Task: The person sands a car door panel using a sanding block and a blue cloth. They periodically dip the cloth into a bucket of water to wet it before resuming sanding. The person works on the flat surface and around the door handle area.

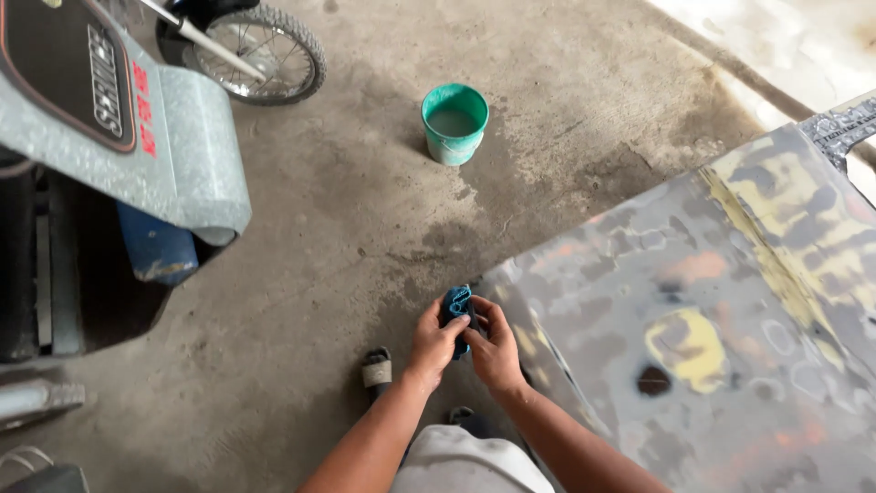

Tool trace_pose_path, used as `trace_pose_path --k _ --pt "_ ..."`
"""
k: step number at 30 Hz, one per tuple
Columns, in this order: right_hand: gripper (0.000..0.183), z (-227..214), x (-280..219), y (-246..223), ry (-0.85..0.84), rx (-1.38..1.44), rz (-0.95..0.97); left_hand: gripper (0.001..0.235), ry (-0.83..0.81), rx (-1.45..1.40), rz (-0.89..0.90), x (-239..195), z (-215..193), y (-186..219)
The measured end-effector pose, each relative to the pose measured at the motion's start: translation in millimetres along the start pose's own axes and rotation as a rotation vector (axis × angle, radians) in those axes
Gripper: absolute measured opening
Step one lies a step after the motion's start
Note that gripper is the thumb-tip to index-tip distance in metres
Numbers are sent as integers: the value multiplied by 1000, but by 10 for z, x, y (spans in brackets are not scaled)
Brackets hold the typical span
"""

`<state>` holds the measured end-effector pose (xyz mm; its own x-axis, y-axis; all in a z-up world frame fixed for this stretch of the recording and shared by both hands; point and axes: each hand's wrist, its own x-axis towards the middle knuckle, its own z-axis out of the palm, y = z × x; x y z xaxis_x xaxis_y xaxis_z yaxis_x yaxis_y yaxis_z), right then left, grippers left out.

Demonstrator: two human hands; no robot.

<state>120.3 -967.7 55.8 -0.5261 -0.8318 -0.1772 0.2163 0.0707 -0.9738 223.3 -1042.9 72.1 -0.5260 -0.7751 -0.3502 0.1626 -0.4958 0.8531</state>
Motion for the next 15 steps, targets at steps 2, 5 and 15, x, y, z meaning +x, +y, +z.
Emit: trace_pose_path --k 2,5,15 --pt "54 278 193 52 33 -14 -15 43 -28 6 -8 317 -236 72" --pt "54 738 651 -3 62 -38 -48 42 -34 37 27 810 -561 322" --pt "50 1288 1841 -579 153 -101 -79 20 -81 -113 -74 2002 -764 1204"
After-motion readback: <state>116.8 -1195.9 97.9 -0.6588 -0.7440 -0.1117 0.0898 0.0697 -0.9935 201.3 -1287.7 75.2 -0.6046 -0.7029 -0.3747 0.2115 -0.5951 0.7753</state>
